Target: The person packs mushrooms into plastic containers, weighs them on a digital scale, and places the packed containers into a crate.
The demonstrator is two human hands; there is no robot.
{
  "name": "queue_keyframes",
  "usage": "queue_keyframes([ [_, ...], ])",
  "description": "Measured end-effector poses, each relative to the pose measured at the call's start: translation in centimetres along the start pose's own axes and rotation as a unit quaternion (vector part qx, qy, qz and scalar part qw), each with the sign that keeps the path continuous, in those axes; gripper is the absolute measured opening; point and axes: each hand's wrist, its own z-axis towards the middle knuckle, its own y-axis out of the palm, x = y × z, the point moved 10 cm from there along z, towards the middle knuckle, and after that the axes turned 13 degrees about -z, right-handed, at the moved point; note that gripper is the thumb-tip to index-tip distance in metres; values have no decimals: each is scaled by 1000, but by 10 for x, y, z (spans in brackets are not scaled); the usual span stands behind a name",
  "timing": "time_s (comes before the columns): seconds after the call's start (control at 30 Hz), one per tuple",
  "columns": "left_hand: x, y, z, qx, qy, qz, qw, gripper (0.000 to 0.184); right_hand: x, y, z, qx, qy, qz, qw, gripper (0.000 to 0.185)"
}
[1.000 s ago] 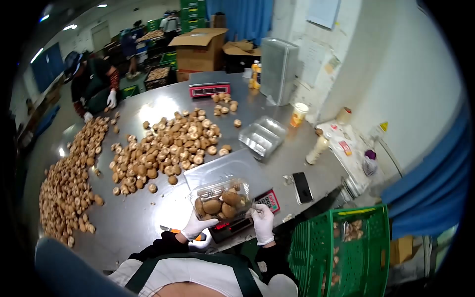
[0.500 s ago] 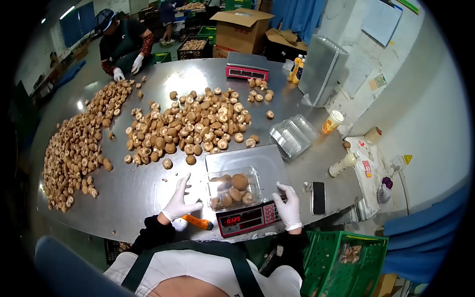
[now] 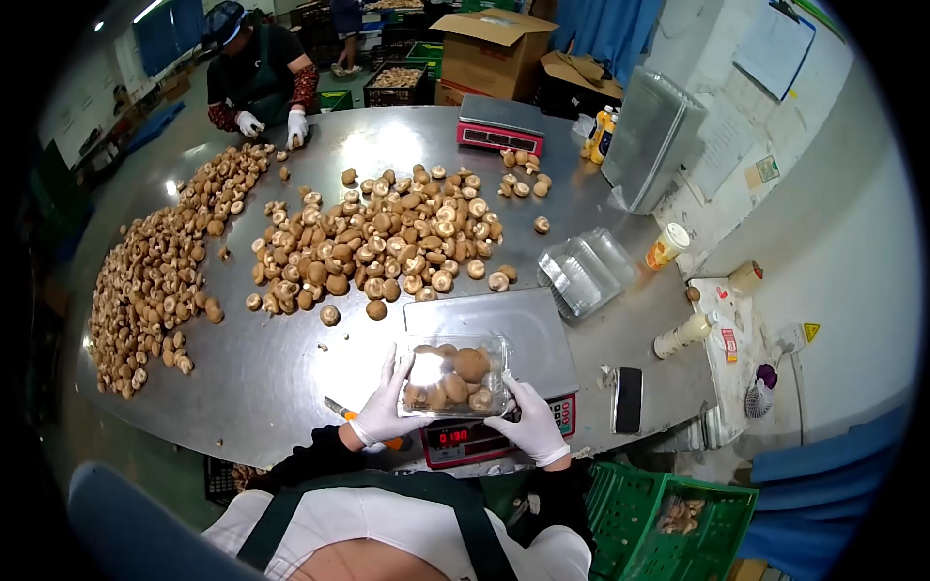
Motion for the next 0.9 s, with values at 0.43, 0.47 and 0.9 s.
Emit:
queue_keyframes([
  [0.43,16,21,7,-5,58,-120,991,73,21,-17,-16,90,80,43,992,72],
  [0.47,20,20,1,-6,57,-120,991,73,14,-15,-21,91,81,44,992,72],
  [0.9,19,9,-13,-14,74,-87,993,76,-7,-8,-29,185,24,-7,982,60],
])
